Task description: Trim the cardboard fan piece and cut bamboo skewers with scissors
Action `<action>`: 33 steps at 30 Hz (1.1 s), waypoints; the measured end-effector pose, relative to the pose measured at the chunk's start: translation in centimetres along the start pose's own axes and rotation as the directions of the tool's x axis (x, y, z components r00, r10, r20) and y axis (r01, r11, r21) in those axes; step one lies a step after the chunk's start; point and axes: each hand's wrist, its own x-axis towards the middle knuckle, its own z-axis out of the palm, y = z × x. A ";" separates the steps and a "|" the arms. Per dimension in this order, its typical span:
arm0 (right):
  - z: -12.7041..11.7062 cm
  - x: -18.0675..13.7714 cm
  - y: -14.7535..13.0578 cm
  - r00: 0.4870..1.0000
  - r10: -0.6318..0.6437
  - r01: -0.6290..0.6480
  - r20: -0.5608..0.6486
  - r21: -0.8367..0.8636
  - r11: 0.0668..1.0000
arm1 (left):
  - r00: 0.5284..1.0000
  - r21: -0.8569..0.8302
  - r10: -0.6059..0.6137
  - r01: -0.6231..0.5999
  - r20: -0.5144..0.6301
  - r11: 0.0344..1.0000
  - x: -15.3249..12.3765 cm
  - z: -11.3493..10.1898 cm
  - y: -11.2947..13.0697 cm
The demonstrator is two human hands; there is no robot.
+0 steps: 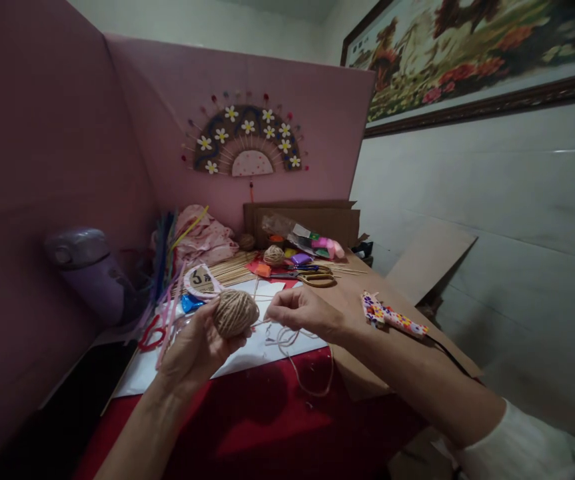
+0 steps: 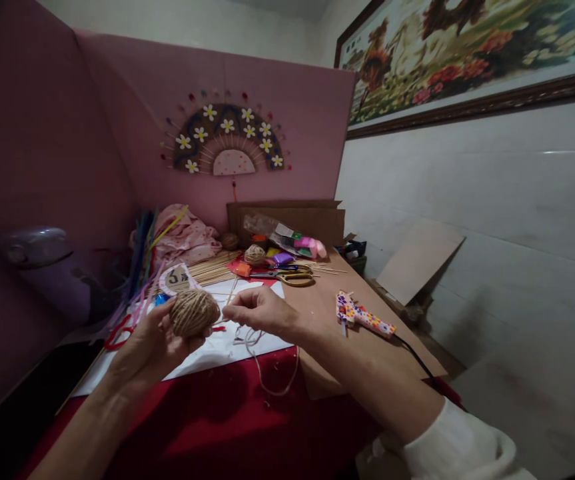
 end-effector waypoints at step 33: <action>-1.3 -2.7 -1.8 0.984 -0.177 0.169 0.012 -0.361 0.917 | 0.992 -0.218 0.124 -0.124 -0.015 0.968 -0.5 0.9 -0.4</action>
